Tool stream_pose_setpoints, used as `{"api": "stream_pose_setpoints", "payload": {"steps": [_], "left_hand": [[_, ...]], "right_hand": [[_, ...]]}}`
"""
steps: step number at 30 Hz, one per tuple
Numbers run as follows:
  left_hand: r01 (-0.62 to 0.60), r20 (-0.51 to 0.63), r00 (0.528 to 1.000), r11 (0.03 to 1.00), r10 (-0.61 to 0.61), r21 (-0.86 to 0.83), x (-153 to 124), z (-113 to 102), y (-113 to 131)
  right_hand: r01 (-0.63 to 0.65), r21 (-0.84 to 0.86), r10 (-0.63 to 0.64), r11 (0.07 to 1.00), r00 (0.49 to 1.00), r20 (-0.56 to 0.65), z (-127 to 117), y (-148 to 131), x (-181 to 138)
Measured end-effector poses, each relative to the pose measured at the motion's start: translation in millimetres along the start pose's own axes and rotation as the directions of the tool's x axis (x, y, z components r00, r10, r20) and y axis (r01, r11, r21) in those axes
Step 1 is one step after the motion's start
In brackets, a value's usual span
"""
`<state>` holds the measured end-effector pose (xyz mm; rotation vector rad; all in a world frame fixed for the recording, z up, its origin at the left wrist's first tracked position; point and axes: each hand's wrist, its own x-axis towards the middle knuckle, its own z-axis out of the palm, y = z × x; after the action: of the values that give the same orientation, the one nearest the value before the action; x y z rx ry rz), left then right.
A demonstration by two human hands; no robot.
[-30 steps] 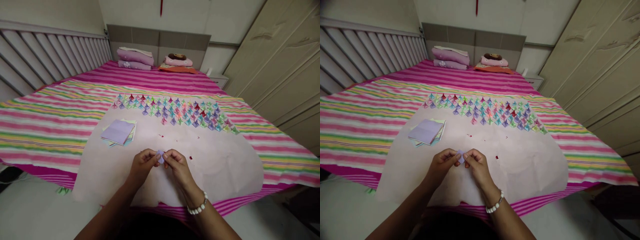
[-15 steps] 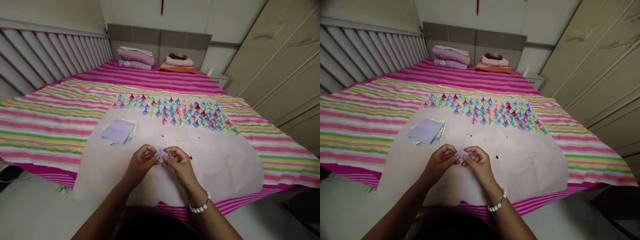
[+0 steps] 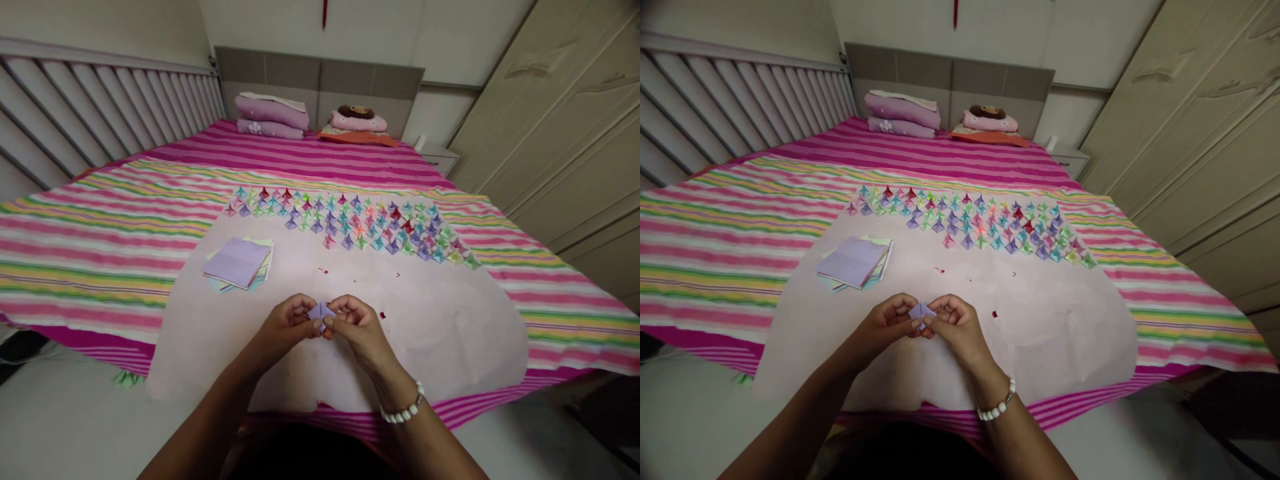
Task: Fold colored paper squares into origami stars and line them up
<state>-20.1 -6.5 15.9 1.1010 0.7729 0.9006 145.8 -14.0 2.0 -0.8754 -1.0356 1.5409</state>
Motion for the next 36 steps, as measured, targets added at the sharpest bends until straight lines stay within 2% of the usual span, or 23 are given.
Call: {"api": "stream_pose_setpoints", "payload": {"steps": [6,15,21,27,32,36], "left_hand": [[0.0,-0.103,0.995,0.999,0.004,0.037,-1.1,3.0,3.8],[-0.052,-0.164,0.985,0.999,0.053,0.016,-3.4,5.6,0.3],[-0.017,-0.164,0.987,0.999,0.009,-0.049,-3.7,4.8,-1.4],[0.002,-0.198,0.98,0.999,0.006,0.038,-2.7,7.2,0.1],[0.01,-0.227,0.974,0.998,0.004,0.063,-2.2,9.1,-1.7],[-0.051,-0.237,0.966,0.978,0.1,0.205,-2.3,9.1,-5.0]], "right_hand": [[-0.006,-0.01,0.006,1.0,1.0,0.003,0.4,-1.5,1.2],[0.034,0.089,-0.03,0.995,0.998,-0.052,6.5,-1.4,0.6],[0.012,0.12,-0.004,0.993,0.998,-0.068,8.2,-2.6,0.6],[-0.007,0.077,0.011,0.997,0.998,-0.058,5.3,1.3,0.1],[0.035,0.029,-0.034,0.999,0.999,-0.018,3.6,1.7,-0.8],[0.055,-0.075,-0.062,0.996,0.993,-0.104,4.3,1.0,0.1]]}}
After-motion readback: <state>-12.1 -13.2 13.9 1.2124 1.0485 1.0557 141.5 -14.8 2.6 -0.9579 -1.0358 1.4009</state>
